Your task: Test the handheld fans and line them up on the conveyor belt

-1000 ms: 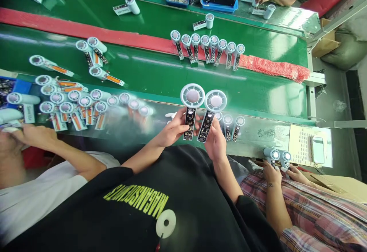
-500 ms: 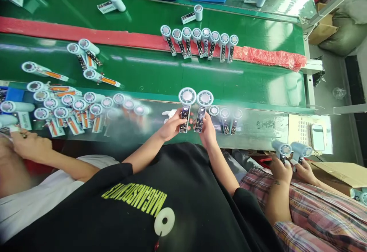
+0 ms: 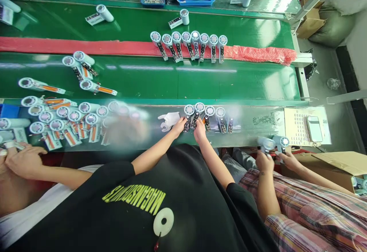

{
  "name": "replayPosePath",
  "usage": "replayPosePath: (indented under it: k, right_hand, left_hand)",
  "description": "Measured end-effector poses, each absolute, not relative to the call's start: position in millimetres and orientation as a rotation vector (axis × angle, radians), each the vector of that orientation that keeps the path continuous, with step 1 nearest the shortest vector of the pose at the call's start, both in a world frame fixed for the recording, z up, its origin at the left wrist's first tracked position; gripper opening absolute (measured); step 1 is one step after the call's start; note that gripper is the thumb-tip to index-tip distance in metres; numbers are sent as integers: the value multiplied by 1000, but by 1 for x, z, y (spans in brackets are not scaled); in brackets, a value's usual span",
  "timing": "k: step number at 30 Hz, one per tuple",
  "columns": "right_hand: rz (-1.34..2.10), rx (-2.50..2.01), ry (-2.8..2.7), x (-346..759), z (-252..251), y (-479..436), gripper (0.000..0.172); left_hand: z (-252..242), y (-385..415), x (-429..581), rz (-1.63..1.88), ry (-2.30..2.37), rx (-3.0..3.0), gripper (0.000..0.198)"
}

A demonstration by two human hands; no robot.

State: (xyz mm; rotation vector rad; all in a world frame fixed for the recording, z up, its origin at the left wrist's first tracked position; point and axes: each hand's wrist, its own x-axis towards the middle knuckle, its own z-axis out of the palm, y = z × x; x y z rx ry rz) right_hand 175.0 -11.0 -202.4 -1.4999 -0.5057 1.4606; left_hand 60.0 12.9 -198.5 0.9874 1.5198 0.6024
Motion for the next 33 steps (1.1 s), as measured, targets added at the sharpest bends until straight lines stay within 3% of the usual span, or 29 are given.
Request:
replayPosePath:
  k: [7,12,19,33]
  right_hand:
    - [1207,-1732,-754,217,-185,-47,44]
    - [989,-1923,-901,258,-191,-49,36]
    - [1138,-1929,-970,262,-209,-42,27]
    - [1262,-1835,-843,250,-219,-41,23]
  left_hand:
    - [-197,11,50,647,1608,1224,24]
    - [-175,-4,65,778,1632,1435,36]
    - [-174,2,108,535,1331,1661,35]
    - [-165,20,141,205,1443,1952,48]
